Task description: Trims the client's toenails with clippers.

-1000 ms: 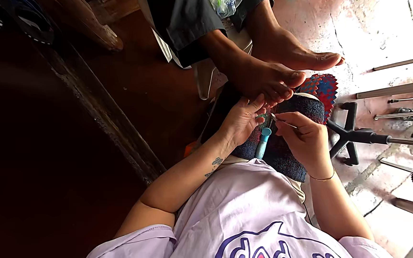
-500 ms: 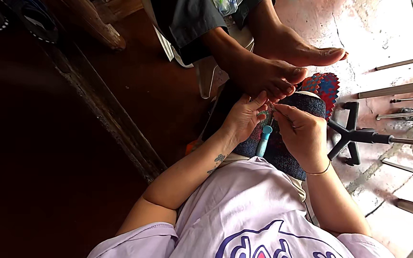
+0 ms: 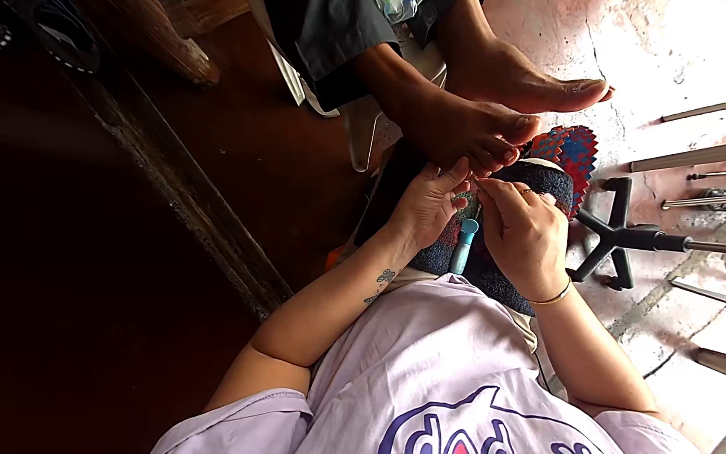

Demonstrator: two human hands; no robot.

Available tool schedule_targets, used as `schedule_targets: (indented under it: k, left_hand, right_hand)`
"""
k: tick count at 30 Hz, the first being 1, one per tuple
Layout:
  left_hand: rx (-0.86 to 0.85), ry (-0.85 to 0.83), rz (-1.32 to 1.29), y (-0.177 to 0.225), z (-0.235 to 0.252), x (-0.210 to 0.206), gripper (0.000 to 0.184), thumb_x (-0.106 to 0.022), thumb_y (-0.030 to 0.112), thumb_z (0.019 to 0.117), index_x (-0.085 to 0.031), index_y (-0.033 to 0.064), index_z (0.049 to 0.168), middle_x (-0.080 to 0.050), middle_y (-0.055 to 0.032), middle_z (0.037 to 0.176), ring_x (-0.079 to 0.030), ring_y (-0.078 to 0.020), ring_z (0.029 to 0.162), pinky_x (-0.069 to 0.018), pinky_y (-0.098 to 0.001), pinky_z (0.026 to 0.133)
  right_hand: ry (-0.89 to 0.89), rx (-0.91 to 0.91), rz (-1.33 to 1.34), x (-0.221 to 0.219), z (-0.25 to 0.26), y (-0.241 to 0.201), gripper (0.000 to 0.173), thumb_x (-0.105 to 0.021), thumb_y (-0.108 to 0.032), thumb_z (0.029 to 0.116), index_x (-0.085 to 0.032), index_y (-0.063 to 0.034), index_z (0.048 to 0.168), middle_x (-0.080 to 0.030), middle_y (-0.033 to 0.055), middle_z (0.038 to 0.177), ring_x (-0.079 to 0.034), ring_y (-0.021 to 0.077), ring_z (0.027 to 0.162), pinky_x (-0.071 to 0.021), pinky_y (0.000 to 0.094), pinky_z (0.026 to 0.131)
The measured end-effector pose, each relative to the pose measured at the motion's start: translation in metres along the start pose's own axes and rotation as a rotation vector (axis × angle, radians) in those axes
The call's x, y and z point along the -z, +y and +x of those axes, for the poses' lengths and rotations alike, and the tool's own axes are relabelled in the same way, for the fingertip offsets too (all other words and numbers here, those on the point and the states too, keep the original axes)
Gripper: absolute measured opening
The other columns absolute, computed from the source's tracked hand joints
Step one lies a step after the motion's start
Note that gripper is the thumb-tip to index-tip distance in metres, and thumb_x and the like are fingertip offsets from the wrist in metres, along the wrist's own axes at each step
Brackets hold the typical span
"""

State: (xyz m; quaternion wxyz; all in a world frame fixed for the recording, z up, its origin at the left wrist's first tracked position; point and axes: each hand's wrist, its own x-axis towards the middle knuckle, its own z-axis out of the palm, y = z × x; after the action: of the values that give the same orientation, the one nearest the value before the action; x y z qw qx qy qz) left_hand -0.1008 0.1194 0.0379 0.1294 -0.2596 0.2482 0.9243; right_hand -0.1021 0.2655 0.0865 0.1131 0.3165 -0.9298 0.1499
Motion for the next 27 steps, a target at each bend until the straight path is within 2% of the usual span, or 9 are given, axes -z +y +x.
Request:
schedule_targets:
  k: [1,4,7,9,12,14,17,22,27]
  left_hand:
    - [0.001,-0.002,-0.003,0.000,0.000,0.000,0.023,-0.055,0.012,0.1038,-0.052,0.0160,0.126,-0.065,-0.0004,0.103,-0.065,-0.0101,0.091,-0.0544,-0.0260,0.078]
    - [0.005,0.013,-0.010,0.000,0.000,-0.001,0.026,-0.056,0.011,0.1035,-0.051,0.0154,0.129,-0.065,-0.0014,0.105,-0.065,-0.0112,0.094,-0.0547,-0.0282,0.082]
    - [0.002,0.012,-0.027,-0.001,0.001,-0.001,0.027,-0.056,0.010,0.1031,-0.051,0.0148,0.130,-0.065,-0.0025,0.107,-0.065,-0.0131,0.097,-0.0545,-0.0307,0.086]
    - [0.005,0.019,-0.019,-0.001,0.001,-0.002,0.026,-0.057,0.011,0.1029,-0.051,0.0150,0.128,-0.064,-0.0026,0.105,-0.065,-0.0124,0.094,-0.0549,-0.0285,0.083]
    - [0.009,0.019,-0.025,-0.001,0.001,-0.001,0.027,-0.057,0.011,0.1028,-0.051,0.0151,0.129,-0.064,-0.0027,0.103,-0.065,-0.0123,0.091,-0.0549,-0.0283,0.083]
    - [0.006,0.010,-0.026,0.000,0.001,-0.001,0.027,-0.057,0.010,0.1030,-0.051,0.0151,0.129,-0.064,-0.0025,0.103,-0.064,-0.0117,0.090,-0.0544,-0.0275,0.081]
    - [0.008,0.010,-0.025,0.000,0.001,-0.001,0.027,-0.056,0.009,0.1030,-0.050,0.0150,0.129,-0.065,-0.0031,0.102,-0.065,-0.0116,0.088,-0.0548,-0.0267,0.078]
    - [0.005,0.004,-0.032,0.000,0.002,0.000,0.025,-0.057,0.011,0.1027,-0.051,0.0145,0.127,-0.065,-0.0033,0.101,-0.066,-0.0124,0.089,-0.0557,-0.0274,0.080]
    - [-0.002,-0.007,-0.022,-0.001,0.001,0.001,0.019,-0.056,0.011,0.1032,-0.053,0.0144,0.122,-0.064,-0.0024,0.098,-0.064,-0.0118,0.087,-0.0545,-0.0284,0.079]
  right_hand:
    - [0.016,0.022,-0.007,-0.002,-0.001,0.001,0.020,-0.058,-0.008,0.1015,-0.074,-0.0014,0.111,-0.073,0.0160,0.090,-0.072,0.0300,0.080,-0.0533,0.0414,0.063]
    - [0.042,0.084,0.003,-0.007,-0.003,0.006,0.020,-0.059,-0.007,0.1008,-0.074,0.0009,0.112,-0.075,0.0184,0.098,-0.074,0.0318,0.097,-0.0583,0.0432,0.087]
    - [0.063,0.142,0.025,-0.011,-0.005,0.010,0.021,-0.057,-0.003,0.0998,-0.072,0.0032,0.112,-0.074,0.0195,0.101,-0.073,0.0328,0.101,-0.0563,0.0444,0.096]
    - [0.075,0.157,0.013,-0.013,-0.006,0.012,0.022,-0.057,-0.003,0.0993,-0.072,0.0025,0.113,-0.073,0.0193,0.101,-0.073,0.0318,0.098,-0.0578,0.0426,0.089]
    - [0.080,0.163,0.014,-0.016,-0.007,0.016,0.021,-0.058,-0.004,0.0997,-0.073,0.0001,0.113,-0.070,0.0199,0.099,-0.071,0.0309,0.084,-0.0557,0.0396,0.064]
    - [0.066,0.169,0.024,-0.018,-0.008,0.019,0.022,-0.057,-0.004,0.0997,-0.072,0.0003,0.115,-0.068,0.0219,0.100,-0.069,0.0320,0.078,-0.0527,0.0398,0.056]
    - [0.064,0.181,0.033,-0.020,-0.008,0.023,0.022,-0.057,-0.004,0.1002,-0.071,0.0009,0.117,-0.068,0.0219,0.100,-0.069,0.0319,0.082,-0.0543,0.0400,0.062]
    - [0.055,0.201,0.027,-0.021,-0.007,0.025,0.022,-0.056,-0.003,0.1011,-0.069,0.0015,0.118,-0.072,0.0221,0.106,-0.073,0.0335,0.096,-0.0586,0.0437,0.081]
    - [0.054,0.184,0.022,-0.022,-0.007,0.024,0.023,-0.055,-0.003,0.1002,-0.069,0.0020,0.117,-0.071,0.0212,0.097,-0.072,0.0337,0.085,-0.0567,0.0422,0.066]
